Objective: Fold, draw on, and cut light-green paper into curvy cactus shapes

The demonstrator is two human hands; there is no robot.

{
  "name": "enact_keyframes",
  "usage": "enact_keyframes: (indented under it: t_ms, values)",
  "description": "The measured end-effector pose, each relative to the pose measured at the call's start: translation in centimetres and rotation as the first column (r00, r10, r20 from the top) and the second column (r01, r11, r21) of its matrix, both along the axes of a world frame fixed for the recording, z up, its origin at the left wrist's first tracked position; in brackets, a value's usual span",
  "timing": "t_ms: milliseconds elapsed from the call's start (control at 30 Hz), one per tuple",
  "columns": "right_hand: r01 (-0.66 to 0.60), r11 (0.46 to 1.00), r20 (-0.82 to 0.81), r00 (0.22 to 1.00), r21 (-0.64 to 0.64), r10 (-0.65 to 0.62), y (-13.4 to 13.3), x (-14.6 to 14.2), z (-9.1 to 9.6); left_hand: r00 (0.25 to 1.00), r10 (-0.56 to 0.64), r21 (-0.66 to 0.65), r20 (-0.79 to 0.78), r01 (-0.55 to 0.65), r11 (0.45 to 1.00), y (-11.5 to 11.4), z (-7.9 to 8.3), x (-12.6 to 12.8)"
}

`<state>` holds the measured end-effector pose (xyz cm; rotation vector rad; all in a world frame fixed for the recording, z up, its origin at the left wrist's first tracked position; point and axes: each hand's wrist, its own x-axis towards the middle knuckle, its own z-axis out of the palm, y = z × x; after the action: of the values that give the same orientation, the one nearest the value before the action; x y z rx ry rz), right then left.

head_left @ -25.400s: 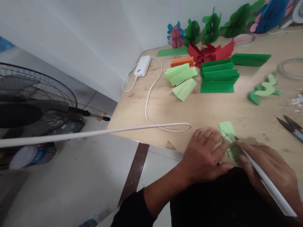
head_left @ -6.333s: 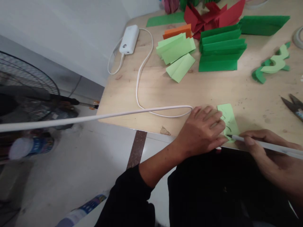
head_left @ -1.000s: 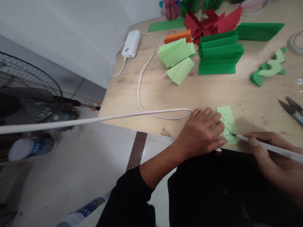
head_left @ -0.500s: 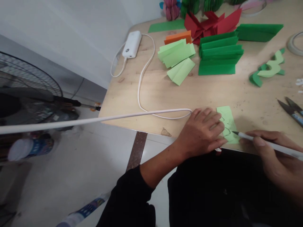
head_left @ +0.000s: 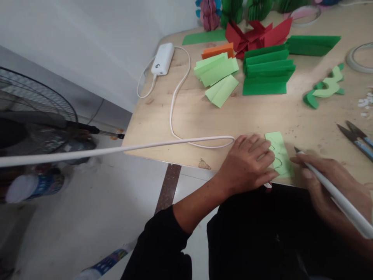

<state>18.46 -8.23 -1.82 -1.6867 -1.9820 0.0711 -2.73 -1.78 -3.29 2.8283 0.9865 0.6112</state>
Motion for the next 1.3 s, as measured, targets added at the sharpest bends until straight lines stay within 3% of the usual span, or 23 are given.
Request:
enact_keyframes:
  t_ms: [200,833,1300]
  values:
    - [-0.17,0.978,0.031,0.985,0.12,0.167,0.62,0.09,-0.22,1.0,0.003,0.002,-0.008,-0.003,1.0,-0.01,-0.02,0.04]
    - [-0.196,0.973,0.054,0.98,0.123,0.191,0.62,0.09,0.01,1.0,-0.003,-0.003,0.016,0.003,1.0,0.02,0.01,0.03]
    - [-0.332,0.937,0.043,0.943,0.112,0.329,1.02,-0.42,0.3,1.0,0.001,0.002,0.013,-0.001,1.0,-0.01,-0.2,0.07]
